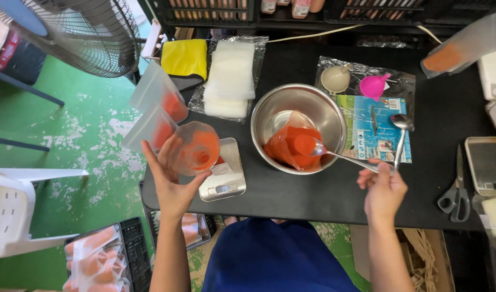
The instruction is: The person portions red sauce from a metal bowl into clear plastic bags, using a spoon to fill each bag and then placing the bag on a digital scale to check the weight.
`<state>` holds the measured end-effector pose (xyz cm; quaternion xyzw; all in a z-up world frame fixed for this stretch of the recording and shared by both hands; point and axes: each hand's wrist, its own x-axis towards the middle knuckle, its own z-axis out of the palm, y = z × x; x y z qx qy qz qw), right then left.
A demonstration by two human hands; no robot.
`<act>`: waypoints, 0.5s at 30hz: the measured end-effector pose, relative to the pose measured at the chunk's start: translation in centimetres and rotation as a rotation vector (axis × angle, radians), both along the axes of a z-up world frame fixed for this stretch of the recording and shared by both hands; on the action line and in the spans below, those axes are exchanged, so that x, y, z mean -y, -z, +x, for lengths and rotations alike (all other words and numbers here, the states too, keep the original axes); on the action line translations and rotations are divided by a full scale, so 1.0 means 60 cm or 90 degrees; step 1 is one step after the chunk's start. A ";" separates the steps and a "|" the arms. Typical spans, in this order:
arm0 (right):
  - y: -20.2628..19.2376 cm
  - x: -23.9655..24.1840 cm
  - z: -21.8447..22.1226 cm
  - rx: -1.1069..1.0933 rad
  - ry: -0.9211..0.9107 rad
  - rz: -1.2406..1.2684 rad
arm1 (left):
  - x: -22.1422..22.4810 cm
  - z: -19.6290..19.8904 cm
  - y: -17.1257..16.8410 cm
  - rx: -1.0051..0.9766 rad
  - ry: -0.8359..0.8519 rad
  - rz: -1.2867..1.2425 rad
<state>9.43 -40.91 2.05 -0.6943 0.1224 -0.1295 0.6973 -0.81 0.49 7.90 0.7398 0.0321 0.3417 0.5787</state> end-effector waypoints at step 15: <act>-0.214 -0.091 0.024 0.034 -0.087 0.070 | -0.001 0.000 -0.003 -0.027 0.034 0.020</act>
